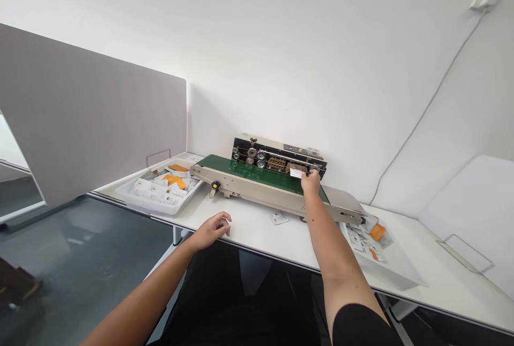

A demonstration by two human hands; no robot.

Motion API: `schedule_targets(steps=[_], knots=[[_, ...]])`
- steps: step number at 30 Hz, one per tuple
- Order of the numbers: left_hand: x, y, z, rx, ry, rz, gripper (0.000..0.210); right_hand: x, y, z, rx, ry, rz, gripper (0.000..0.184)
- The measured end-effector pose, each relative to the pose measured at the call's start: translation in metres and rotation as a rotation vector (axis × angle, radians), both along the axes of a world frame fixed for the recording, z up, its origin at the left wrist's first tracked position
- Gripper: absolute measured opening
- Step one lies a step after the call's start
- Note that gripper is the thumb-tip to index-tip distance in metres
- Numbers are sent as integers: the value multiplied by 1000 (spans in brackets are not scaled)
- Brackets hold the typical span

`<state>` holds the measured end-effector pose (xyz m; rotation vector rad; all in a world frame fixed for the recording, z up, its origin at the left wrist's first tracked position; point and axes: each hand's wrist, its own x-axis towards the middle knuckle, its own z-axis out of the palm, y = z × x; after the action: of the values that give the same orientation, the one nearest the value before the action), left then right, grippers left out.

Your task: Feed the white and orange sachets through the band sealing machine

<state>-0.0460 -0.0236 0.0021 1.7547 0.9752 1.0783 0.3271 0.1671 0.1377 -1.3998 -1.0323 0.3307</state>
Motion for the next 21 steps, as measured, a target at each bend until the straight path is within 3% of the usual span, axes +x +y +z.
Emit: schedule_targets(steps=[3, 5, 8, 11, 16, 21], knots=[[0, -1, 1, -5, 0, 1, 25, -11, -43, -18, 185, -205, -100, 21], [1, -1, 1, -6, 1, -2, 25, -21, -79, -46, 216, -336, 38, 25], [1, -1, 2, -4, 3, -6, 24, -31, -128, -97, 56, -538, 334, 30], [2, 0, 2, 3, 11, 1, 25, -30, -156, -136, -131, -795, 427, 39], [4, 0, 5, 4, 18, 31, 26, -22, -162, -157, -481, -961, 406, 57], [6, -2, 8, 9, 29, 32, 25, -21, -160, -164, -416, -919, 446, 53]])
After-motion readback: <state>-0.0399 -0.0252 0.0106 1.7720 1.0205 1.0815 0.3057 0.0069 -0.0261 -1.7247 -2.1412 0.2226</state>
